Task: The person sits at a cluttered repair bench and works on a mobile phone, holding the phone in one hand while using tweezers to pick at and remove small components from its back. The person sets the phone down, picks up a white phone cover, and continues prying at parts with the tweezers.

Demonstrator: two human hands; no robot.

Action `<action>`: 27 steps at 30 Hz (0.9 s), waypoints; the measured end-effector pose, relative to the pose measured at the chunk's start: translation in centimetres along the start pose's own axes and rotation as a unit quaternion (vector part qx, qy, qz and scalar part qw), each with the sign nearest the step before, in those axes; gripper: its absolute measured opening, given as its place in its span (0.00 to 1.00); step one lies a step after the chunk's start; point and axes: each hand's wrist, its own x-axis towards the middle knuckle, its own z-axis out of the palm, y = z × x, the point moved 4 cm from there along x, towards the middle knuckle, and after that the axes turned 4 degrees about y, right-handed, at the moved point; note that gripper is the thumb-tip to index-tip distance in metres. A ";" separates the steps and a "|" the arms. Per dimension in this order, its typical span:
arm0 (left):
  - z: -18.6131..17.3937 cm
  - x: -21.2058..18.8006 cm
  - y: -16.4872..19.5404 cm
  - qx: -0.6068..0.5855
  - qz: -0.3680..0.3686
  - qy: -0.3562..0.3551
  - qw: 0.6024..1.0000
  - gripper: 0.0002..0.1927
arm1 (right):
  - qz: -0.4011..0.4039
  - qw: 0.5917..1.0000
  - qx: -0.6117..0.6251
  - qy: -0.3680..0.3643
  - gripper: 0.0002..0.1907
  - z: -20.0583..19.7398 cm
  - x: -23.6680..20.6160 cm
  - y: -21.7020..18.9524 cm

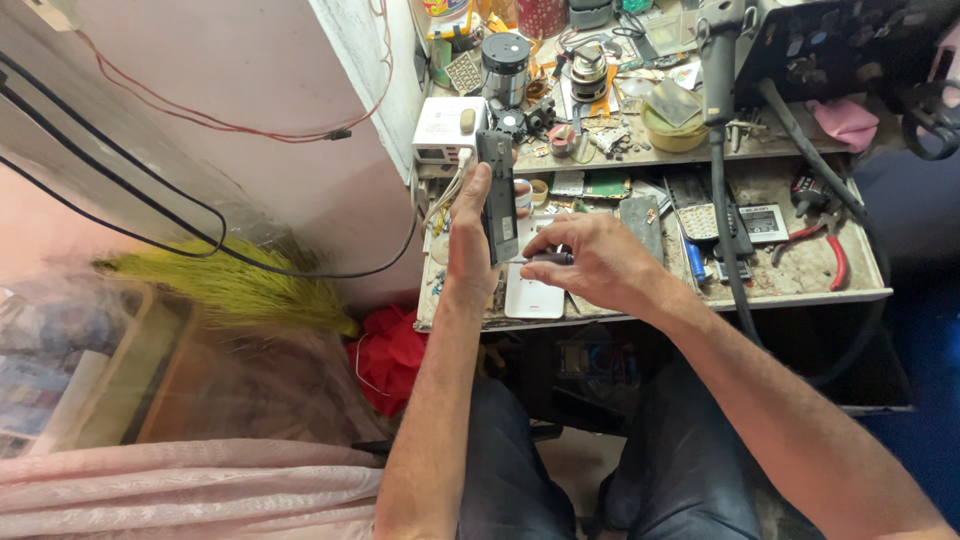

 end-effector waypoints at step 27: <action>-5.2 -5.5 2.3 -0.171 0.014 -0.002 0.985 0.28 | 0.046 0.943 -0.320 -0.078 0.12 2.6 0.2 3.5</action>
